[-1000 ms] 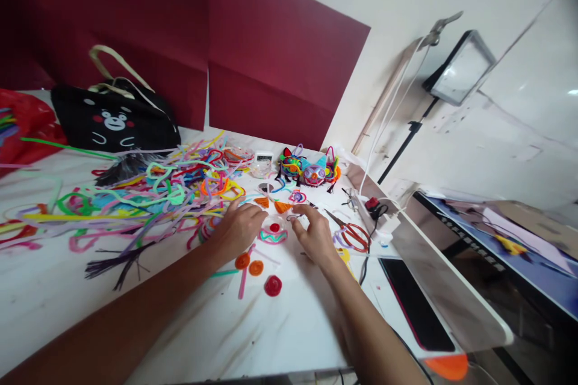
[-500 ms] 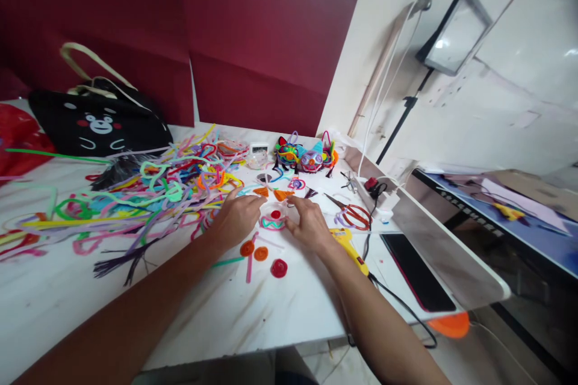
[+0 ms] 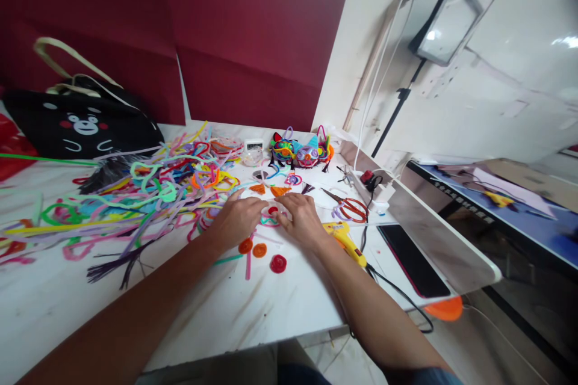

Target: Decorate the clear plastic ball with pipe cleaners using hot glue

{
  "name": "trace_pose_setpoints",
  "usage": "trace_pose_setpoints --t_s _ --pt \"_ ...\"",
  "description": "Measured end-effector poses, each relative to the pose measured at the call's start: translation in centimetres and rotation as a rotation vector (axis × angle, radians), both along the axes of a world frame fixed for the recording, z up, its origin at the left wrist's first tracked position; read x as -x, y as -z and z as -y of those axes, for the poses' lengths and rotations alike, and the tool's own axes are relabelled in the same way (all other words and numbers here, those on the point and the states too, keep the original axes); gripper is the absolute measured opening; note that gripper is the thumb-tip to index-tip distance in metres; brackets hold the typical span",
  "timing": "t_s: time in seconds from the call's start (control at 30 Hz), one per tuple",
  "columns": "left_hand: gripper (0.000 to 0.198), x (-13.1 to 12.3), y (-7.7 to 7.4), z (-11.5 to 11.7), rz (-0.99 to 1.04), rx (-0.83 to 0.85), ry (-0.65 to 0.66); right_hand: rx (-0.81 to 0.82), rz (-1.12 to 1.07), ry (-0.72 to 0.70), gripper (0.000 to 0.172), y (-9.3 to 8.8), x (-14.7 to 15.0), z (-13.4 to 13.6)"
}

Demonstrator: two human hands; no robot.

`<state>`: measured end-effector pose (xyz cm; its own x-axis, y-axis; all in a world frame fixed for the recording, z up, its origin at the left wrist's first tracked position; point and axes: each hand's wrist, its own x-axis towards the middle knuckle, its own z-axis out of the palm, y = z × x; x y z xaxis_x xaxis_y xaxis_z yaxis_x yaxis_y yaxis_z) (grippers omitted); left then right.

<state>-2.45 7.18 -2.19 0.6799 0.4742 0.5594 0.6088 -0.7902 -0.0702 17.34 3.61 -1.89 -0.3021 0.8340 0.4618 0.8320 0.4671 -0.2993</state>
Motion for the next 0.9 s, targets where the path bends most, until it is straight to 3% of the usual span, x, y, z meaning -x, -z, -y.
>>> trace_pose_setpoints --t_s 0.33,0.9 --pt "0.031 -0.01 -0.34 0.30 -0.086 0.080 -0.005 -0.036 0.035 -0.030 0.022 0.32 0.25 -0.24" --pt "0.027 -0.14 -0.59 0.42 -0.083 0.057 -0.006 -0.029 0.109 0.001 0.020 0.24 0.37 -0.18"
